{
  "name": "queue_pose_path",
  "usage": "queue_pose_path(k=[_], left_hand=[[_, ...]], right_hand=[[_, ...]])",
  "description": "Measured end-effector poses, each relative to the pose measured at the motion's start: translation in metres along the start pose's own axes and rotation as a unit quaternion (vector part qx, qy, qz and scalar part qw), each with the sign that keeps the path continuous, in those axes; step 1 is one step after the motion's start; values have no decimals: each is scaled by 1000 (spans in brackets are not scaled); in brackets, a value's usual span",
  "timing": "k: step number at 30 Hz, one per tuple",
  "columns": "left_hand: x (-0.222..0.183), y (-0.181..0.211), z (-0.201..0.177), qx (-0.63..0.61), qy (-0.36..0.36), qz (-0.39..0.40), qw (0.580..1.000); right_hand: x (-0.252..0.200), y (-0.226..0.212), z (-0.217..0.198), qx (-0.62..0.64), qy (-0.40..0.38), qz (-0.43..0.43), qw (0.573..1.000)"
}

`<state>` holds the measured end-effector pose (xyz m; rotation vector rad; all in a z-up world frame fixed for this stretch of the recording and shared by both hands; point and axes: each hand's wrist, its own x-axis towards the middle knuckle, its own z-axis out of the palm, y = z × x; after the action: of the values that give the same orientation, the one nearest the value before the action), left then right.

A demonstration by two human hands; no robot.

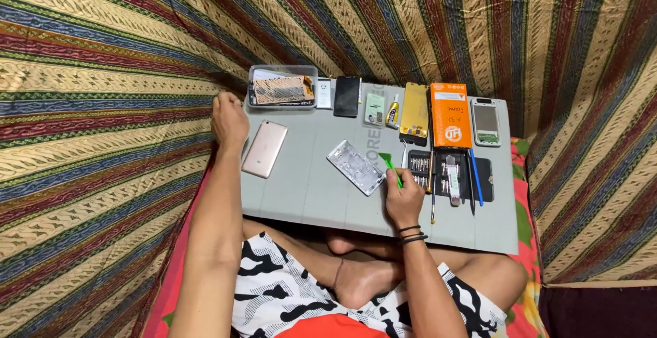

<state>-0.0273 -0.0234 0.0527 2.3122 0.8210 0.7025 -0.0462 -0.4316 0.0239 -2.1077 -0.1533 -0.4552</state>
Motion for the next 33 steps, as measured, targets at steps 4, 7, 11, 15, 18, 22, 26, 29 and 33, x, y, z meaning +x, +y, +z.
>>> queue_pose_path(k=[4,7,11,15,18,22,26,29,33], left_hand=[[15,14,15,-39,40,77,995],[15,41,10,-46,-6,155,987],[26,49,22,64,-121,129,982],[25,50,26,158,-155,175,959],[14,50,25,225,-169,212,936],[20,34,41,232,-162,222,933],[23,27,44,247,-156,210,933],[28,19,44,251,-150,185,938],[29,20,42,244,-148,164,944]], right_hand=[[0,0,1,2,8,10,1000],[-1,3,2,-8,2,17,1000],[0,4,1,-11,-3,20,1000],[-1,4,1,-6,-5,25,1000],[0,-1,-2,-3,1,13,1000],[1,-1,-1,0,7,14,1000],[-1,0,-2,2,6,21,1000],[0,-2,-2,6,3,18,1000],[1,-2,-2,12,-4,24,1000]])
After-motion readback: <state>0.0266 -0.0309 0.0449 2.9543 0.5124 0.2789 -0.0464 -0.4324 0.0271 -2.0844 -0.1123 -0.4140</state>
